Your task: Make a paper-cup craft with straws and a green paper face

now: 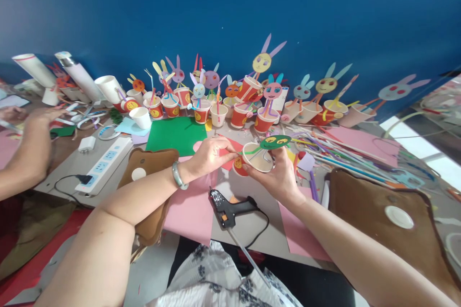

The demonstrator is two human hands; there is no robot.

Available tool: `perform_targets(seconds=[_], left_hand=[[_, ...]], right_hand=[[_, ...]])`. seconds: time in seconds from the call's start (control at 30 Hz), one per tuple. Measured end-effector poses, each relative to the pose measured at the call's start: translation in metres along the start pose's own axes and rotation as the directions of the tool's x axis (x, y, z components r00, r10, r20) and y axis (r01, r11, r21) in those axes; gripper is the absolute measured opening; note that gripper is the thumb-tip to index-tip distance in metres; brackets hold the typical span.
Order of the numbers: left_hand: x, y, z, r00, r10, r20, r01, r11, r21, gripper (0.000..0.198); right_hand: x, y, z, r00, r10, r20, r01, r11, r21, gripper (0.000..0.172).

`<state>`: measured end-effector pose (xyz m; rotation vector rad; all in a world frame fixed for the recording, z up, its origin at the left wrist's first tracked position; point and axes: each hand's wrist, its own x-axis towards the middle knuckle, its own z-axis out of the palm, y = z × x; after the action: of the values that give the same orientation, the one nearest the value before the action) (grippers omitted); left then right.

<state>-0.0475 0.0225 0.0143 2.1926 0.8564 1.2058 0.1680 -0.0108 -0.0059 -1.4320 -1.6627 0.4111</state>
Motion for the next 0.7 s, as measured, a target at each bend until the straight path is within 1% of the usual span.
perform_targets(seconds=[0.13,0.2,0.5,0.7], left_hand=[[-0.0003,-0.0013,0.0008,0.999,0.048,0.000,-0.048,0.999,-0.009,0.012],[-0.0003,-0.0024,0.0013,0.998,0.053,0.014,-0.053,0.999,-0.009,0.012],[0.0002,-0.0056,0.0000,0.997,-0.028,0.073,0.028,1.000,0.011,0.012],[0.0020,-0.0024,-0.0028,0.992,-0.047,0.113,0.044,0.999,0.026,0.010]], right_hand=[[0.0000,0.0011,0.0005,1.000,-0.005,-0.018,0.005,1.000,-0.007,0.067],[0.0003,0.0003,0.0004,0.999,-0.039,-0.013,0.039,0.999,-0.002,0.065],[-0.0019,-0.0012,0.0009,0.988,-0.155,-0.012,0.154,0.987,-0.049,0.057],[-0.0032,-0.0006,0.0017,0.974,-0.228,-0.010,0.227,0.970,-0.083,0.052]])
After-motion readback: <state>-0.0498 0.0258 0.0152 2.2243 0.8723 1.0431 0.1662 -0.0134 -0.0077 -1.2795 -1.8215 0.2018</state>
